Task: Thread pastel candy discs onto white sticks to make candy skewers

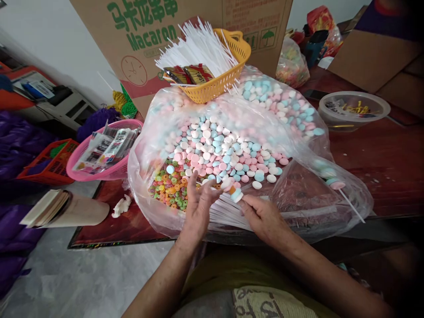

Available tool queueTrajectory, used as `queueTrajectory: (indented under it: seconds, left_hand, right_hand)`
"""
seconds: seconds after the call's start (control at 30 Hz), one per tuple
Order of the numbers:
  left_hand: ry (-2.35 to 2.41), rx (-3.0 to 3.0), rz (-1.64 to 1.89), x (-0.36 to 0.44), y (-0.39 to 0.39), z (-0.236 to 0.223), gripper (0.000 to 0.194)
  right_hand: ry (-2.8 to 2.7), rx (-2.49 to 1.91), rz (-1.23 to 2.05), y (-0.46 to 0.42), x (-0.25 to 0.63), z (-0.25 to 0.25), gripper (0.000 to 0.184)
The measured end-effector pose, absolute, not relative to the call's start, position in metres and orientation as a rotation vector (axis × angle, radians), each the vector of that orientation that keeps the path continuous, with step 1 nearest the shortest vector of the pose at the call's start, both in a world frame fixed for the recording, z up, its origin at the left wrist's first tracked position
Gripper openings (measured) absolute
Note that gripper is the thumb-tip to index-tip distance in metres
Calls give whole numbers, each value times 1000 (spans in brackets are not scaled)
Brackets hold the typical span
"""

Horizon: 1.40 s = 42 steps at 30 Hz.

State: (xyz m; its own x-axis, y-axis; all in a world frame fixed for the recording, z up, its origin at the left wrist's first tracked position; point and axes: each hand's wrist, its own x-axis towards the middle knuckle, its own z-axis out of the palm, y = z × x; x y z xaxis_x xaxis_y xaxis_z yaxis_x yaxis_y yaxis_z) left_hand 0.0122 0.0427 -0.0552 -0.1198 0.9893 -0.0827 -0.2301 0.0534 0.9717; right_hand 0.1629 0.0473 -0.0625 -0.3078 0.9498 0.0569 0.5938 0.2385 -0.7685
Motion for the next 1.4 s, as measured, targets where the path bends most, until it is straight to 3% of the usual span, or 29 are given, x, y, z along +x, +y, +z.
queueTrajectory:
  seconds: [0.1, 0.23, 0.43, 0.5, 0.6, 0.7, 0.83, 1.0, 1.4]
  left_hand:
    - [1086, 621, 1368, 25, 49, -51, 35]
    - [1052, 490, 1403, 49, 43, -56, 31]
    - [1278, 1019, 1280, 39, 45, -62, 24]
    - [1529, 1443, 1142, 27, 60, -60, 27]
    - [1816, 1992, 624, 19, 88, -63, 15]
    - [1875, 2117, 305, 18, 103, -70, 16]
    - [1604, 1548, 742, 6, 96, -64, 10]
    - [1150, 735, 1056, -9, 77, -58, 28]
    - [1036, 529, 1122, 2, 74, -62, 31]
  right_hand:
    - [-1962, -1248, 1059, 33, 158, -64, 27]
    - [-1917, -1261, 1083, 17, 147, -75, 24]
    - [-1868, -1344, 1014, 29, 174, -78, 24]
    - [-1917, -1486, 906, 36, 196, -76, 24]
    - [-2101, -1610, 783, 36, 222, -75, 27]
    - [-2172, -1651, 747, 29, 226, -76, 29]
    - [-2197, -1746, 718, 27, 213, -73, 27]
    - [-2307, -1652, 713, 32, 199, -66, 24]
    - [-2393, -1788, 614, 29, 191, -58, 17]
